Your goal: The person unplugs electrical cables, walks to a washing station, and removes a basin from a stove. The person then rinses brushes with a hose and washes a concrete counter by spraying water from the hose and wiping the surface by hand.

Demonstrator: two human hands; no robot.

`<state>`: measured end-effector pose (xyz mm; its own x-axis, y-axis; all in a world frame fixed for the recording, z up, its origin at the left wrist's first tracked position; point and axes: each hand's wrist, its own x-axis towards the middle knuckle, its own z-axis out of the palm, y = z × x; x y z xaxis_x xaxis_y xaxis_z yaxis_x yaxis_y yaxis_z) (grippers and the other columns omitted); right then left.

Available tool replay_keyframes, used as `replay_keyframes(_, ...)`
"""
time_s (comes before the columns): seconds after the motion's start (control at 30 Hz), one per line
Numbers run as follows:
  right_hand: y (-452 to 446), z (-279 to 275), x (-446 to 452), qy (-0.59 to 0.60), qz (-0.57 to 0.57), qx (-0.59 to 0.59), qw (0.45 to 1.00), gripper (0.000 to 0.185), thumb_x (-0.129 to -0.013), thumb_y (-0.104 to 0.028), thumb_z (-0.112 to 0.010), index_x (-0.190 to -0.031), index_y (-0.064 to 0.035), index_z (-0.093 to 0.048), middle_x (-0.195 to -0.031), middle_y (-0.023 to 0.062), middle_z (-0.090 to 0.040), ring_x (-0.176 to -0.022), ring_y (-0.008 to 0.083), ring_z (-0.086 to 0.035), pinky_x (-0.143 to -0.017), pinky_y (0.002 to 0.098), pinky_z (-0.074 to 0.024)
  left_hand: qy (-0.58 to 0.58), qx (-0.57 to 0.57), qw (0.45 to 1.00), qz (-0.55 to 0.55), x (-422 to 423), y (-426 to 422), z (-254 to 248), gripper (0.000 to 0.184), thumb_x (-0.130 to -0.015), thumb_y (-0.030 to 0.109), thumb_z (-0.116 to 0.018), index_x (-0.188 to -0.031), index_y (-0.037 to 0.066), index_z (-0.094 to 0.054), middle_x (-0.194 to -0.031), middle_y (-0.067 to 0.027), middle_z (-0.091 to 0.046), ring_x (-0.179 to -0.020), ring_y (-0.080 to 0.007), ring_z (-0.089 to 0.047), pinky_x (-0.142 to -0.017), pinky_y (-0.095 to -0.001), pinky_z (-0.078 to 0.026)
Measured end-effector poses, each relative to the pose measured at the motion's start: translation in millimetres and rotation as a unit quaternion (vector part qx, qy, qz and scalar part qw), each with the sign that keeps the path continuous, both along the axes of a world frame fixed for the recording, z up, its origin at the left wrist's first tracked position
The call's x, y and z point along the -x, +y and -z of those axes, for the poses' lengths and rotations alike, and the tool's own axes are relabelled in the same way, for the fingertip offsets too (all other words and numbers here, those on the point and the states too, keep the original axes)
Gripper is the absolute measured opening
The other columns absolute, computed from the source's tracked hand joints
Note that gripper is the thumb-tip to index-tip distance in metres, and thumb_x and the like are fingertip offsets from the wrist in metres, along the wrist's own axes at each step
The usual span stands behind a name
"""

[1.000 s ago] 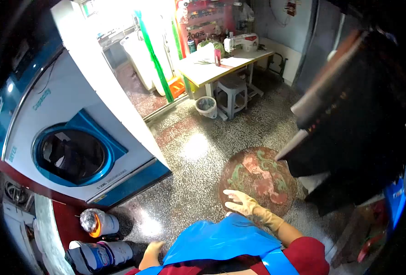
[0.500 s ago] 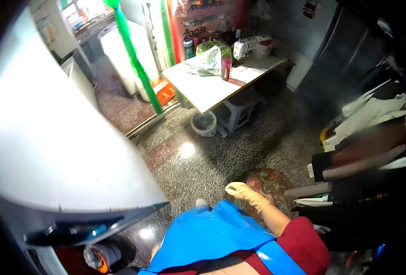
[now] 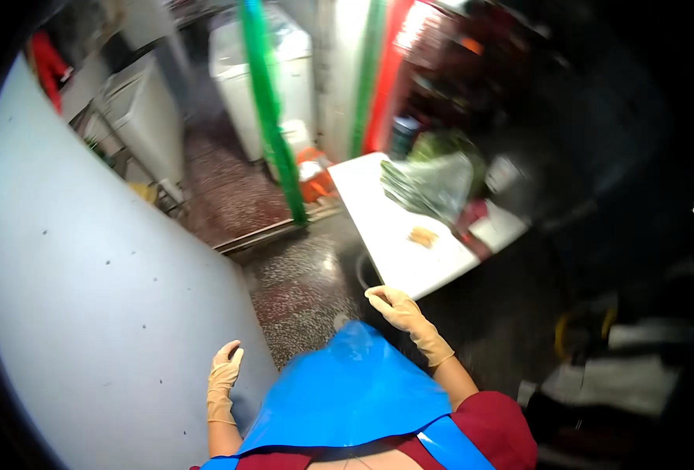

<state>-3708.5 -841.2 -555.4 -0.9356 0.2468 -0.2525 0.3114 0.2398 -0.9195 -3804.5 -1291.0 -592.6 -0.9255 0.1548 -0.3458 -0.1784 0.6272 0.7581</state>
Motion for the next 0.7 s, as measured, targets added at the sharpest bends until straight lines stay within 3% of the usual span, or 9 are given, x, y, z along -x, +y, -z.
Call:
replay_keyframes(0.03, 5.1, 2.1, 47.7, 0.009, -0.030, 0.026, 0.999, 0.032, -0.096, -0.025, -0.060, -0.117, -0.0018, -0.065, -0.109, 0.0112, -0.069, -0.103, 0.0201, -0.064, -0.092, 0.0318, -0.0485, 0.008, 0.004, 1.000, -0.027, 6.7, 3.0, -8.4, 0.032, -0.091, 0.019, -0.066, -0.120, 0.004, -0.066, -0.111, -0.0127, -0.069, -0.102, -0.0210, -0.066, -0.092, -0.0309, -0.050)
replay_keyframes(0.13, 1.6, -19.6, 187.8, 0.084, -0.155, 0.079, 0.981, 0.036, -0.096, -0.023, -0.063, -0.125, -0.0020, -0.060, -0.120, 0.0115, -0.065, -0.112, 0.0190, -0.060, -0.099, 0.0314, -0.0462, -0.007, 0.012, 0.990, -0.137, 30.2, 13.4, -64.6, 0.034, -0.092, 0.021, -0.066, -0.121, 0.004, -0.065, -0.110, -0.0122, -0.070, -0.103, -0.0205, -0.065, -0.091, -0.0315, -0.050)
replay_keyframes(0.23, -20.2, -59.5, 312.8, 0.117, -0.247, 0.125, 0.954, 0.052, -0.096, -0.026, -0.063, -0.140, -0.0037, -0.046, -0.133, 0.0096, -0.058, -0.121, 0.0205, -0.056, -0.104, 0.0320, -0.0436, -0.021, -0.121, 0.955, -0.269, 68.3, 16.2, -99.0, 0.037, -0.094, 0.020, -0.065, -0.125, 0.002, -0.061, -0.117, -0.0111, -0.066, -0.107, -0.0179, -0.063, -0.094, -0.0301, -0.049)
replay_keyframes(0.33, -43.1, -88.7, 412.1, 0.082, -0.215, 0.183, 0.956, 0.060, -0.097, -0.021, -0.062, -0.148, -0.0039, -0.035, -0.132, 0.0186, -0.057, -0.121, 0.0231, -0.056, -0.103, 0.0348, -0.0451, 0.031, -0.212, 0.926, -0.311, 124.2, 26.6, -128.9, 0.035, -0.096, 0.016, -0.062, -0.126, -0.001, -0.059, -0.121, -0.0130, -0.064, -0.111, -0.0189, -0.062, -0.098, -0.0297, -0.047)
replay_keyframes(0.4, -47.8, -74.3, 470.3, 0.046, -0.117, 0.330, 0.936, 0.069, -0.096, -0.020, -0.064, -0.151, -0.0030, -0.027, -0.131, 0.0219, -0.056, -0.117, 0.0270, -0.059, -0.099, 0.0365, -0.0484, 0.050, -0.234, 0.921, -0.306, 167.0, 30.0, -141.0, 0.039, -0.097, 0.020, -0.063, -0.128, -0.003, -0.057, -0.122, -0.0151, -0.064, -0.114, -0.0210, -0.061, -0.102, -0.0305, -0.046)
replay_keyframes(0.5, -8.8, -19.0, 536.5, 0.061, -0.088, 0.404, 0.909, 0.053, -0.099, -0.019, -0.054, -0.147, -0.0117, -0.034, -0.138, 0.0169, -0.051, -0.125, 0.0310, -0.053, -0.105, 0.0441, -0.0432, 0.077, -0.249, 0.939, -0.222, 250.2, 33.2, -162.0, 0.056, -0.093, 0.035, -0.066, -0.132, -0.003, -0.053, -0.126, -0.0178, -0.062, -0.120, -0.0241, -0.059, -0.105, -0.0334, -0.044)
replay_keyframes(0.6, 23.5, -12.8, 574.9, 0.053, 0.045, 0.391, 0.918, 0.050, -0.103, -0.032, -0.046, -0.150, -0.0172, -0.034, -0.145, 0.0202, -0.043, -0.131, 0.0357, -0.047, -0.111, 0.0456, -0.0375, 0.104, -0.264, 0.947, -0.154, 322.5, 34.4, -176.2, 0.057, -0.092, 0.034, -0.067, -0.133, -0.003, -0.052, -0.128, -0.0175, -0.062, -0.122, -0.0240, -0.057, -0.106, -0.0343, -0.043)
replay_keyframes(0.63, 31.4, -28.6, 581.4, 0.065, 0.054, 0.388, 0.918, 0.052, -0.104, -0.035, -0.043, -0.151, -0.0168, -0.032, -0.150, 0.0208, -0.038, -0.136, 0.0354, -0.041, -0.115, 0.0438, -0.0317, 0.099, -0.278, 0.945, -0.142, 343.7, 37.9, -182.7, 0.054, -0.092, 0.029, -0.069, -0.133, -0.003, -0.052, -0.128, -0.0170, -0.062, -0.123, -0.0238, -0.057, -0.106, -0.0348, -0.043)
replay_keyframes(0.7, 96.2, 10.3, 602.4, 0.178, -0.011, 0.461, 0.869, 0.053, -0.105, -0.033, -0.037, -0.154, -0.0155, -0.027, -0.157, 0.0160, -0.028, -0.144, 0.0321, -0.030, -0.120, 0.0470, -0.0206, 0.089, -0.274, 0.950, -0.120, 378.9, 42.7, -191.5, 0.049, -0.093, 0.019, -0.069, -0.134, -0.002, -0.052, -0.128, -0.0167, -0.061, -0.123, -0.0240, -0.057, -0.106, -0.0350, -0.043)
